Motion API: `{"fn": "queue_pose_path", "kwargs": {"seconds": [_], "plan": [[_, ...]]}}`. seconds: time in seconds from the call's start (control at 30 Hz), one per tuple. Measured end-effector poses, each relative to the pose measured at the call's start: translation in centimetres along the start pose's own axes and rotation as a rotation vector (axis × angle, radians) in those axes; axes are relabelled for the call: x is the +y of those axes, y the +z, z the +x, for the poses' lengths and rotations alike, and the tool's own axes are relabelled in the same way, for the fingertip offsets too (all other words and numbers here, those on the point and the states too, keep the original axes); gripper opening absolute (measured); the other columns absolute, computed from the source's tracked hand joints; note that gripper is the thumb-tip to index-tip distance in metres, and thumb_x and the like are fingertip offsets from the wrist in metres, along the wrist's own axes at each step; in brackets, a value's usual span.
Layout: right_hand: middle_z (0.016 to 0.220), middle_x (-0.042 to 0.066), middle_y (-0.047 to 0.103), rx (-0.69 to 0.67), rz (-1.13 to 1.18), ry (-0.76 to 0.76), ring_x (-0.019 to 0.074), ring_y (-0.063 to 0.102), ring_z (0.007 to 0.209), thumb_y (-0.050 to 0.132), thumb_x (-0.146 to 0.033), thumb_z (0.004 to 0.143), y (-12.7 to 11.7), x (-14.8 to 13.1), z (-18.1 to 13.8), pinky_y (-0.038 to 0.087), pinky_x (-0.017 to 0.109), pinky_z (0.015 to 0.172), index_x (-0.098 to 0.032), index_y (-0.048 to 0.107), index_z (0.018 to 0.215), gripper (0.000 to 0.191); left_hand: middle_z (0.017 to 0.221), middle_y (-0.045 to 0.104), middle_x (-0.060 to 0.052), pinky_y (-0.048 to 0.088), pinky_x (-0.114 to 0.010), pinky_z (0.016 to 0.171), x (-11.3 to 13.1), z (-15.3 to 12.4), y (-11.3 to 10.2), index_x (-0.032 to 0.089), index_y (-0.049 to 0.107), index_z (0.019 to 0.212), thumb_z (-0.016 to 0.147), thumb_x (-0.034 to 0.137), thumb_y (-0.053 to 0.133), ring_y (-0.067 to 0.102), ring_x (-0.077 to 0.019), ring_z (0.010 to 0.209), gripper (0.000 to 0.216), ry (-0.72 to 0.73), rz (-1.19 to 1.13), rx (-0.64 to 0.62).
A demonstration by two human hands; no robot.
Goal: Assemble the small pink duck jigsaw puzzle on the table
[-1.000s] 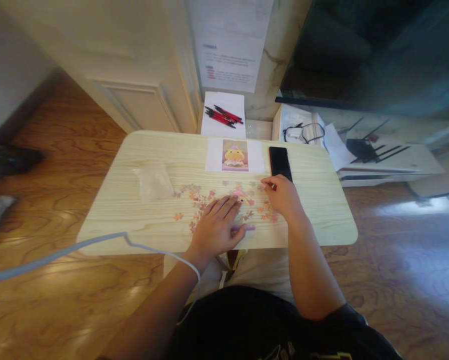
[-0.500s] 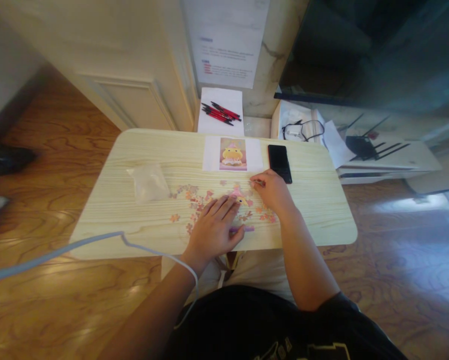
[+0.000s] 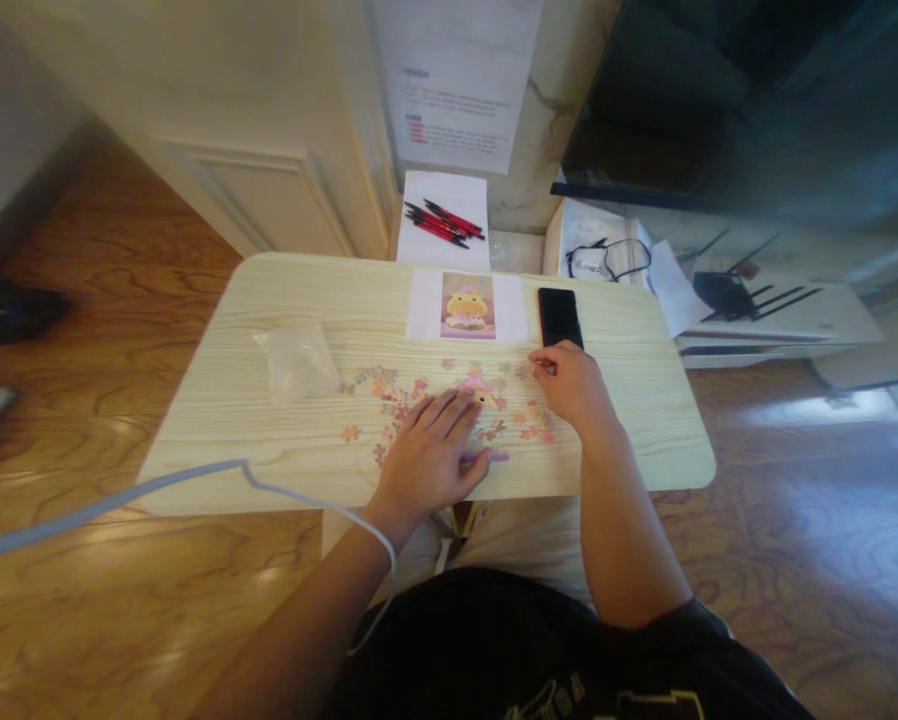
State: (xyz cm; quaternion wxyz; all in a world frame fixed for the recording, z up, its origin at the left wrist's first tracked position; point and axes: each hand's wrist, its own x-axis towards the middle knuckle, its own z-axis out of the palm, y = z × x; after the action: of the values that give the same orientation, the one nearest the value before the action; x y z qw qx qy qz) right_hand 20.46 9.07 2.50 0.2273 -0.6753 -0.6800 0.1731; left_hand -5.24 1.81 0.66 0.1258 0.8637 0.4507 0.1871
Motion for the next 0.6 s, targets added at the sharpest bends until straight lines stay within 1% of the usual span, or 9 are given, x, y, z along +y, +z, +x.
{"fn": "queue_pose_path", "kwargs": {"seconds": [0.17,0.3,0.47,0.6], "plan": [[0.106,0.008,0.07,-0.06,-0.024,-0.009,0.0192,0.067,0.089,0.069,-0.023,0.094,0.2,-0.4,-0.5,0.052,0.032,0.086,-0.019,0.079,0.109,0.019,0.155,0.057,-0.012,0.036,-0.055,0.124,-0.1,0.0,0.0,0.02,0.061,0.142,0.095,0.045,0.059,0.049,-0.0331,0.145,0.054,0.01,-0.004,0.0],[0.108,0.009,0.069,-0.08,-0.07,-0.004,0.0215,0.067,0.093,0.07,-0.026,0.095,0.6,-1.0,-0.7,0.051,0.033,0.087,-0.019,0.079,0.109,0.018,0.155,0.057,-0.011,0.035,-0.054,0.124,-0.1,-0.1,0.0,0.02,0.061,0.142,0.095,0.044,0.059,0.048,-0.0328,0.146,0.053,0.008,0.001,0.001],[0.108,0.008,0.068,-0.089,-0.076,0.028,0.021,0.067,0.095,0.071,-0.022,0.092,0.9,-1.1,-0.7,0.051,0.032,0.087,-0.02,0.078,0.106,0.016,0.152,0.059,-0.01,0.037,-0.055,0.123,0.0,-0.1,0.0,0.023,0.061,0.142,0.093,0.043,0.06,0.049,-0.0331,0.145,0.052,0.011,-0.015,0.018],[0.108,0.008,0.069,-0.078,-0.042,0.028,0.0197,0.067,0.092,0.07,-0.019,0.091,1.0,-1.0,-0.8,0.051,0.032,0.086,-0.019,0.076,0.103,0.013,0.148,0.062,-0.01,0.039,-0.053,0.121,-0.1,-0.3,0.0,0.022,0.065,0.136,0.094,0.041,0.06,0.053,-0.0321,0.14,0.046,0.031,-0.024,0.033]]}}
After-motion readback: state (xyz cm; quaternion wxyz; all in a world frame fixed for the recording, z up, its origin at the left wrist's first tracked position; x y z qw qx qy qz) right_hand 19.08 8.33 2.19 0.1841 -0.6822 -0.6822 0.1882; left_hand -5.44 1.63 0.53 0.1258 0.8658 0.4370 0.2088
